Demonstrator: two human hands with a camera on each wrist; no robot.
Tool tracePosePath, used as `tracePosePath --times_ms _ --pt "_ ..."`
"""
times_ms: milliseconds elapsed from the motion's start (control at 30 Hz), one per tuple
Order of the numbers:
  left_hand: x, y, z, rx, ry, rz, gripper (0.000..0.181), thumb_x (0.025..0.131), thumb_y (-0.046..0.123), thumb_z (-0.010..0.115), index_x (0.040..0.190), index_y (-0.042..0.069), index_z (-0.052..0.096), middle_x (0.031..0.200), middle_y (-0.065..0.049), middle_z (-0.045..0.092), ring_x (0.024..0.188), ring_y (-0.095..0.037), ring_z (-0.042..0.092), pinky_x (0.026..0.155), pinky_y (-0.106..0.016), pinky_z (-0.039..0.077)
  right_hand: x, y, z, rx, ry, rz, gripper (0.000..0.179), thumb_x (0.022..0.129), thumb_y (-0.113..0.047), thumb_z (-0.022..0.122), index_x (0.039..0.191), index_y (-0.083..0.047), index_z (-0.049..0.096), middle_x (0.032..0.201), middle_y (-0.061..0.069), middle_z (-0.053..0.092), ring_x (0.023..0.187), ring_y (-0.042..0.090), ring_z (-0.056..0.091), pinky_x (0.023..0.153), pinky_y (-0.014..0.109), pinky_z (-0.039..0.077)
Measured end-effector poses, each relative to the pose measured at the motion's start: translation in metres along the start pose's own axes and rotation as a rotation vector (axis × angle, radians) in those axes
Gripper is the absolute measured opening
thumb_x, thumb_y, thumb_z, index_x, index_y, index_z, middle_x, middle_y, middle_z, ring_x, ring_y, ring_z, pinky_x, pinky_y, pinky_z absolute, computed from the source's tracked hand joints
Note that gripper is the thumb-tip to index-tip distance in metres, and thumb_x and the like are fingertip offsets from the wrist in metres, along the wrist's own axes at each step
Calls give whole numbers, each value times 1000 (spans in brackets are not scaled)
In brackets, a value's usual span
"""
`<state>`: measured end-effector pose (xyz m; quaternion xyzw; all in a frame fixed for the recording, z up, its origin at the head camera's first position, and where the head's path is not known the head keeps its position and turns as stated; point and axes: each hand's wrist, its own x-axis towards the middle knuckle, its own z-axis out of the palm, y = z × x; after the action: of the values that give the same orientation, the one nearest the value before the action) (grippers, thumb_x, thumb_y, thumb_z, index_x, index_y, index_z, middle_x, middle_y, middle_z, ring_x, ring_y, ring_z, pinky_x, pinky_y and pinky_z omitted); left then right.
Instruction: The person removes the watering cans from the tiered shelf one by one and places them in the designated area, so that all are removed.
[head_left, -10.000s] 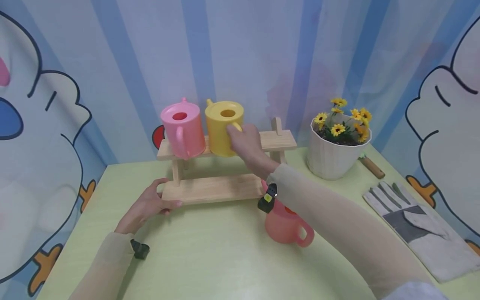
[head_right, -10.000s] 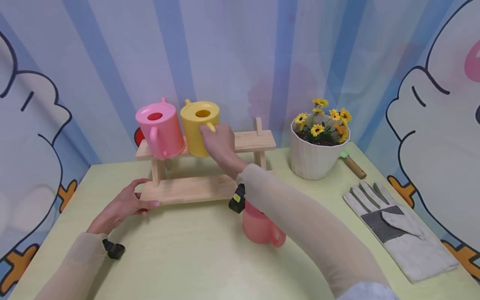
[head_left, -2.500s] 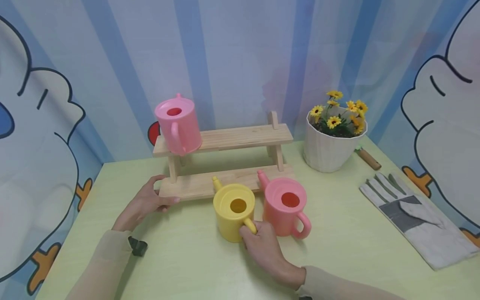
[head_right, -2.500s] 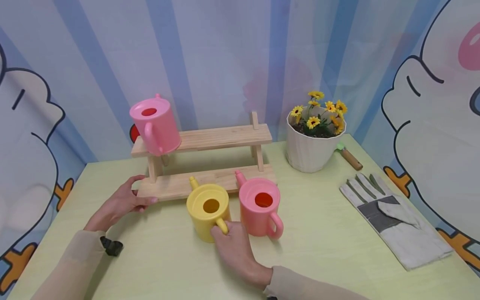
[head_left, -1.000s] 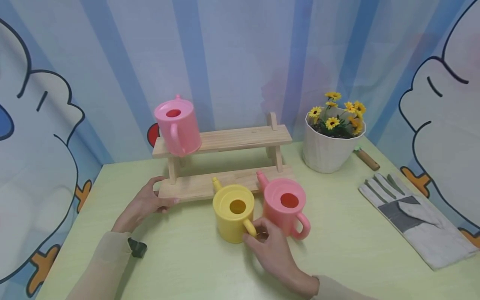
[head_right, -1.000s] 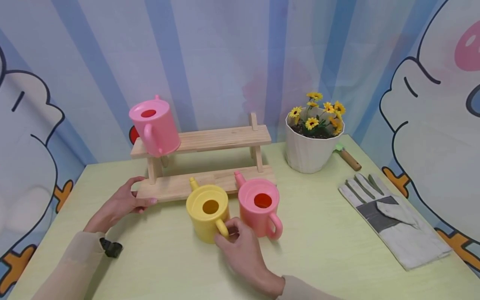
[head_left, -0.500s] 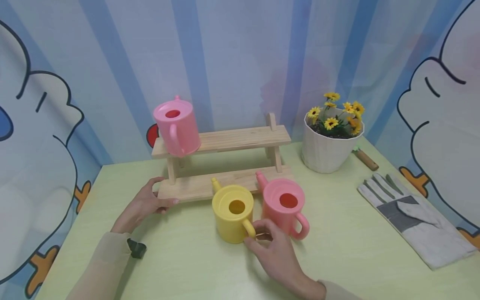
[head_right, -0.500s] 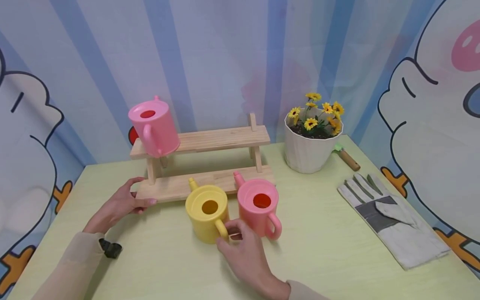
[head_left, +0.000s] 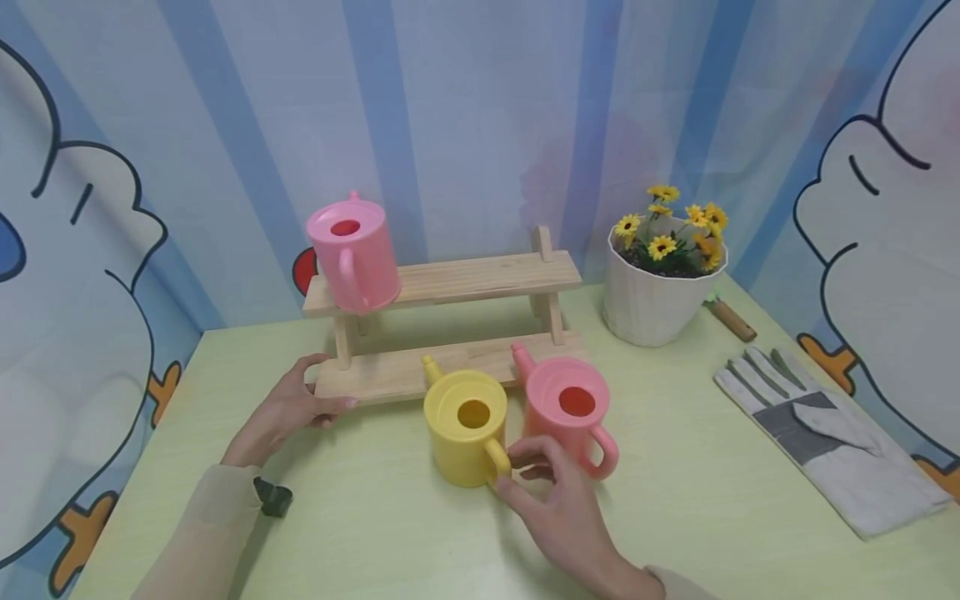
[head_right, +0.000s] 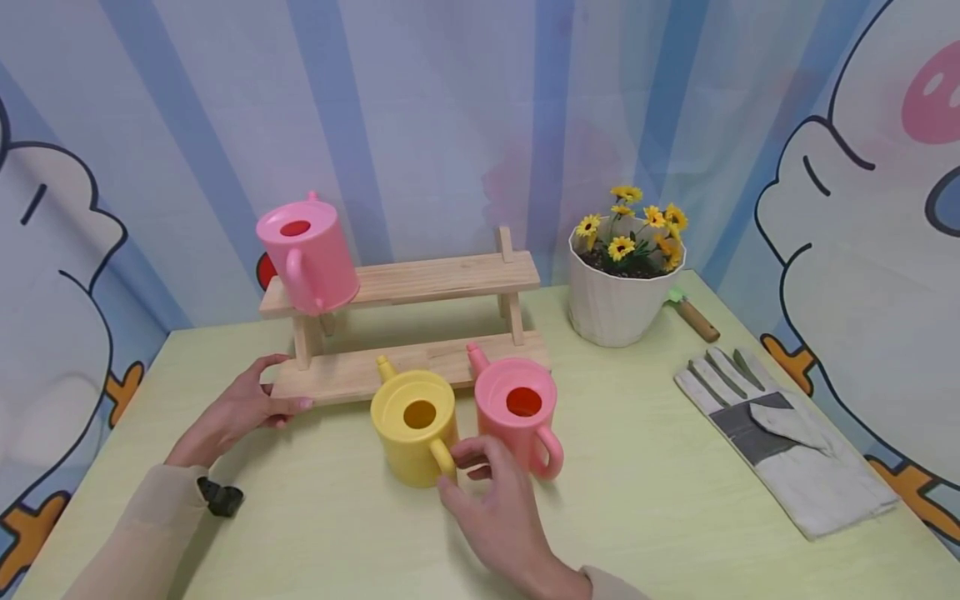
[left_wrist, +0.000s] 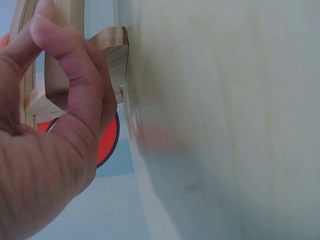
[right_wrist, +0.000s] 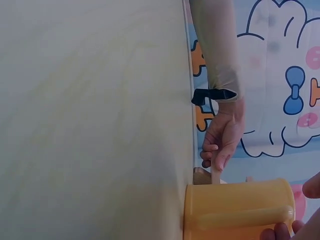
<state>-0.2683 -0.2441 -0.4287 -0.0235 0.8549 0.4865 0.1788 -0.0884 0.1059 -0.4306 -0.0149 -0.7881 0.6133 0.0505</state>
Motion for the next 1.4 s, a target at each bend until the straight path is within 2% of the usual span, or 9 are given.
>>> tracePosePath --times_ms 333,533,800,900,1100,1233,1400 --pt "-1 -1 -1 -4 -9 19 113 96 29 86 173 8 7 115 -13 68 72 -12 64 74 -27 56 1 -12 -8 12 38 -74 28 92 -5 83 116 -9 70 117 7 74 110 25 69 103 28 57" --pt "-1 -2 -2 -14 -15 48 111 97 27 85 173 6 7 111 -10 68 70 -11 63 73 -26 56 7 -24 -16 -11 18 -141 28 93 -7 82 119 -9 70 119 9 73 110 20 68 103 32 58" --pt "2 -4 -3 -11 -13 44 111 97 25 85 173 6 6 110 -9 67 70 -11 63 73 -26 56 21 -40 -25 -23 -11 -270 29 93 -6 82 119 -7 68 115 7 71 109 21 67 101 26 57" --pt "1 -4 -3 -9 -12 43 111 97 26 85 173 6 6 111 -10 67 70 -11 63 72 -26 56 27 -46 -27 -13 -30 -315 29 93 -4 81 119 -3 67 114 11 70 109 21 66 100 25 58" --pt "2 -3 -2 8 -6 25 113 97 30 86 174 7 7 114 -12 69 71 -12 64 74 -26 57 40 -58 -26 -14 -85 -332 36 93 -5 81 125 -3 64 117 17 70 112 26 68 100 26 58" --pt "2 -3 -1 11 -1 16 114 95 33 87 173 8 7 114 -13 69 73 -13 64 75 -27 57 47 -68 -22 -19 -114 -322 39 94 -8 80 129 -5 63 121 18 70 114 31 69 103 31 58" --pt "1 -3 -1 12 -1 28 113 96 31 86 173 7 7 113 -12 69 72 -12 64 74 -26 57 57 -79 -17 -16 -158 -309 42 95 -12 79 132 -5 61 124 19 69 116 34 69 107 49 59"
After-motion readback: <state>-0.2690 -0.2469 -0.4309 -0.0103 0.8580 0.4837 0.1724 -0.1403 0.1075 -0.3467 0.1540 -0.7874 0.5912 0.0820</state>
